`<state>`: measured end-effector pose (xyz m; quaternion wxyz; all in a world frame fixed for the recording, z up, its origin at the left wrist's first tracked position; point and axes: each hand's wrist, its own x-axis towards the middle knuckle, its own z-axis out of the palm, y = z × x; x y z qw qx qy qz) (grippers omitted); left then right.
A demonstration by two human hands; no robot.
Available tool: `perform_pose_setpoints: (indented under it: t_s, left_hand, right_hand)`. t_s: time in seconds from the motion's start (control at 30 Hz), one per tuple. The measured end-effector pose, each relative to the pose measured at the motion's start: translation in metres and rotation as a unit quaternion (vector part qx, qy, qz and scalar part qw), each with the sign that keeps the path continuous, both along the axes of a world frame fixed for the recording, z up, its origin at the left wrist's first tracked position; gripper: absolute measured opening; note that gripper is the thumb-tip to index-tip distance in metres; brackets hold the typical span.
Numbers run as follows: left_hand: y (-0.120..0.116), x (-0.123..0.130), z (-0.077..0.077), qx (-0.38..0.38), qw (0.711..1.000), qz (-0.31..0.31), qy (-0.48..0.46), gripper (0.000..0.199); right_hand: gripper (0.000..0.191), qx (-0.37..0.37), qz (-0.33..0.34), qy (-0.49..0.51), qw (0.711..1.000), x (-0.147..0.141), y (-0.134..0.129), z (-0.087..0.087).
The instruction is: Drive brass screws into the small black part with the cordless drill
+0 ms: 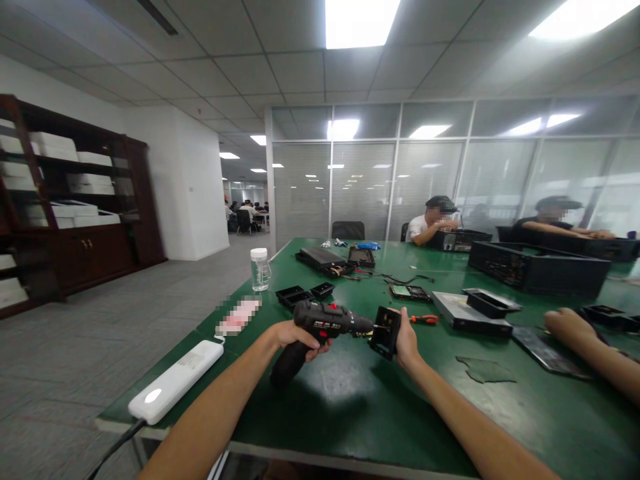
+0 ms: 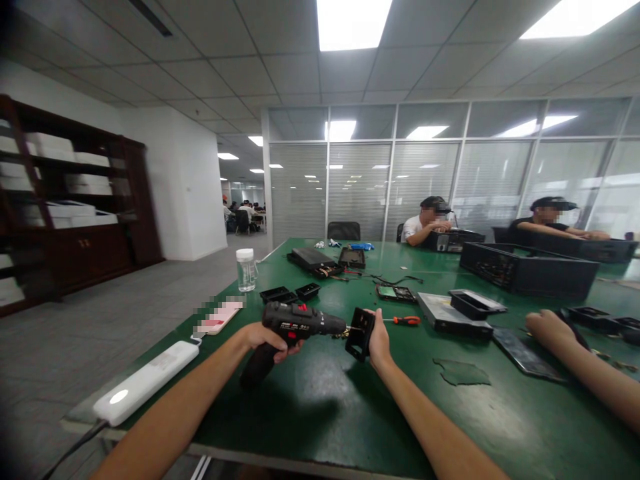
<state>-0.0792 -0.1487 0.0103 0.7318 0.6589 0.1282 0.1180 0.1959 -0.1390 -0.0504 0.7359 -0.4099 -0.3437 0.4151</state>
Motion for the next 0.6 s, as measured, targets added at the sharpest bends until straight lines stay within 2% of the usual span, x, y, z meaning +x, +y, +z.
perform_pose_setpoints:
  t_s: [0.6]
  left_hand:
    - [-0.0004, 0.0008, -0.0002, -0.001, 1.000, 0.002, -0.004, 0.038]
  right_hand:
    - [0.052, -0.017, -0.001, 0.014, 1.000, -0.0014, -0.0024, 0.0029]
